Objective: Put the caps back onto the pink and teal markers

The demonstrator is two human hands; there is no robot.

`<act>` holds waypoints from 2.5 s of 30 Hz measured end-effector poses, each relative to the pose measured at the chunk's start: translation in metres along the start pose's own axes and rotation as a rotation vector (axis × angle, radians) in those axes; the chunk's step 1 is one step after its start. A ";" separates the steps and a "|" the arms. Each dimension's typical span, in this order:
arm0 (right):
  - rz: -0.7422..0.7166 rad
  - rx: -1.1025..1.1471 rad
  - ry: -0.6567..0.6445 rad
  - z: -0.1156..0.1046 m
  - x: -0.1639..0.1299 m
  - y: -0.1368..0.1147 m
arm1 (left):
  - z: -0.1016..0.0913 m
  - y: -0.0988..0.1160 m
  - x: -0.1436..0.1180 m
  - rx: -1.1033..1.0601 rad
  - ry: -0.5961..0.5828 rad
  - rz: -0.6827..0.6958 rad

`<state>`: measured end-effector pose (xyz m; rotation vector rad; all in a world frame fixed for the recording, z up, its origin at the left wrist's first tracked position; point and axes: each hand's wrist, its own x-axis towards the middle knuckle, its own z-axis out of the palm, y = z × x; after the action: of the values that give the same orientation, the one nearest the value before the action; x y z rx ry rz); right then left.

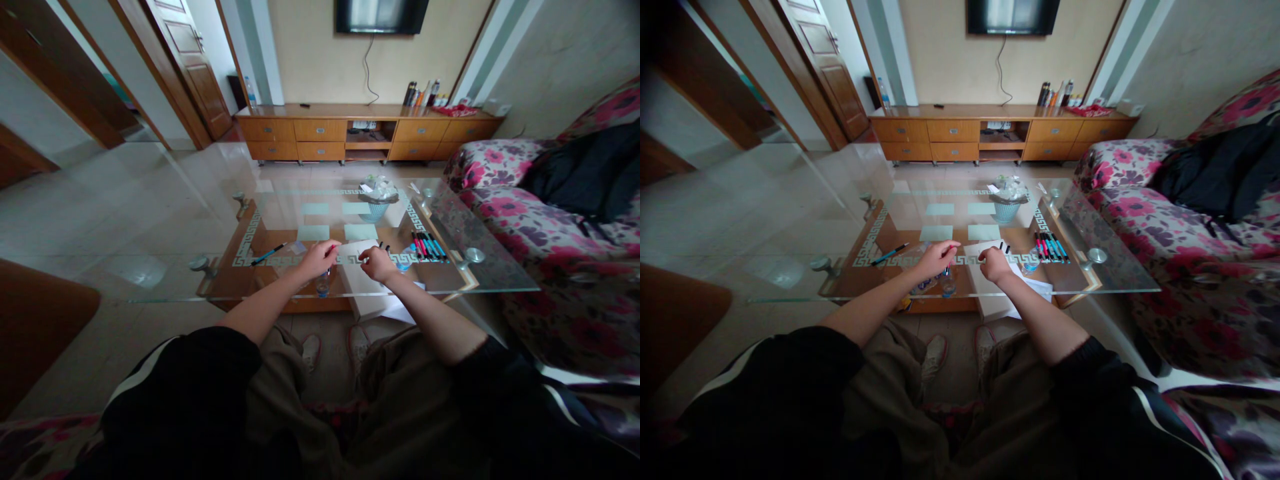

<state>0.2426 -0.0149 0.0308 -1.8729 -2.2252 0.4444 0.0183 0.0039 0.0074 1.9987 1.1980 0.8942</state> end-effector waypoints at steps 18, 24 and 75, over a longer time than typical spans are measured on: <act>-0.564 0.409 0.214 -0.002 -0.011 -0.031 | 0.006 0.012 0.010 -0.985 -0.164 -0.650; -0.541 0.415 0.244 -0.005 -0.011 -0.029 | 0.002 0.009 0.010 -1.002 -0.159 -0.676; -0.120 0.240 0.506 -0.025 0.015 0.040 | -0.012 -0.022 0.001 0.270 0.041 -0.017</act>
<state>0.2854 0.0083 0.0391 -1.5131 -1.8415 0.1782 -0.0016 0.0151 -0.0033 2.1857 1.4203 0.8029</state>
